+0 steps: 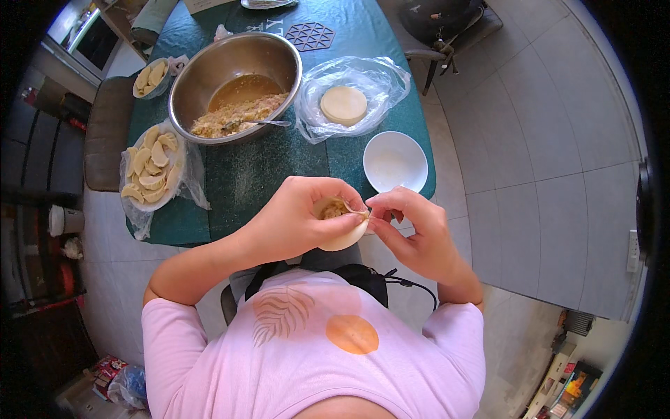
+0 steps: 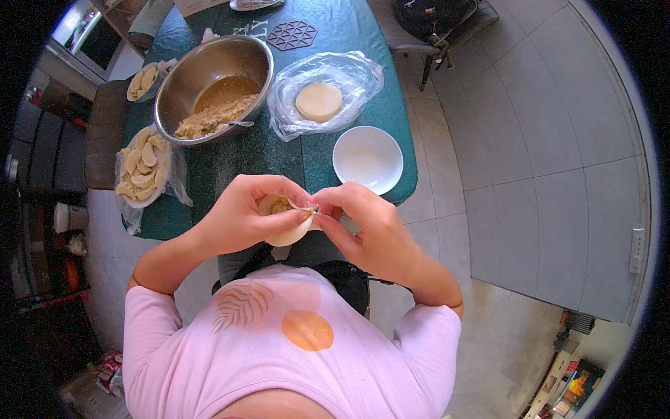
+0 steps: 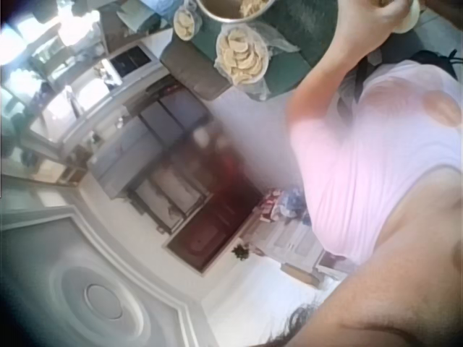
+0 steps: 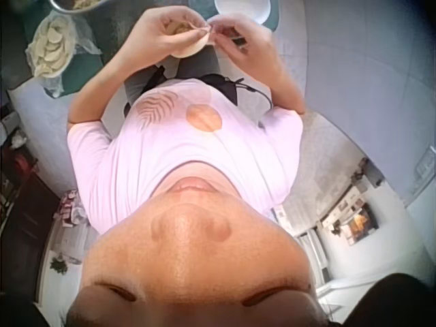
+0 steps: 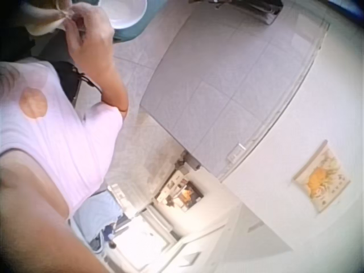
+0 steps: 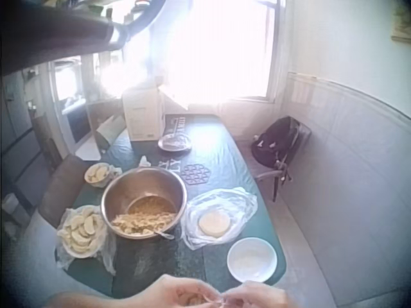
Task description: The person sits at a table and assembles dumplings by hand. They take a round wrapper, scoop a portion of filling from a metal bowl using a spoon, place it in the center of the wrapper, and fold the edges to seal it. The finished dumplings are placed on a plate to the left.
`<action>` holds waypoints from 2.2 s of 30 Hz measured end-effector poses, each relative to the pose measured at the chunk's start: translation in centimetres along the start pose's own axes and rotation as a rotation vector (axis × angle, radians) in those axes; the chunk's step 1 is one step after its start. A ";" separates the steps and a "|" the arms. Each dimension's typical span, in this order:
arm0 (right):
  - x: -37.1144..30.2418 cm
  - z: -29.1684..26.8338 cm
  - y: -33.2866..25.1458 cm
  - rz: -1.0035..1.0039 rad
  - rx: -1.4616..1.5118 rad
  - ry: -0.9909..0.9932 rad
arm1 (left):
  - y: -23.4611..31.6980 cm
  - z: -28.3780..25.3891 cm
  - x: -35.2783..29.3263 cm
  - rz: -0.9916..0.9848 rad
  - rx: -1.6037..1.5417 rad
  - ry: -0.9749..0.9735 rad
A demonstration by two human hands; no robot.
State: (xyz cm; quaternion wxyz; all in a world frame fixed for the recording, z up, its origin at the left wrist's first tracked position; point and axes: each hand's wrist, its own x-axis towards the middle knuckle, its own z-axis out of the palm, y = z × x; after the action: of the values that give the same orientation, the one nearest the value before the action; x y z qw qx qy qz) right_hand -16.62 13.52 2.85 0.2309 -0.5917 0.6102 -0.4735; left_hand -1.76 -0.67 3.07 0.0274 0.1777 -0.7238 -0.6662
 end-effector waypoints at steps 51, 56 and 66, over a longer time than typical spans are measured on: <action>-0.6 -0.3 1.2 -0.121 -0.137 0.002 | -0.9 -0.5 0.2 -0.148 -0.514 -0.156; 0.2 -0.6 -0.4 -0.103 -0.134 -0.056 | -1.1 -0.3 0.0 -0.130 -0.520 -0.154; -0.3 0.1 -0.4 -0.167 -0.167 0.018 | -0.5 0.0 -0.2 -0.076 -0.332 -0.087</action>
State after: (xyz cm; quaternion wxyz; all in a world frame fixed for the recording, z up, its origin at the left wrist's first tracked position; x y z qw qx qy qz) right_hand -16.25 13.81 3.09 0.1350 -0.6536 0.5980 -0.4438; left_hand -1.46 -0.61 2.58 -0.0001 0.1689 -0.5972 -0.7841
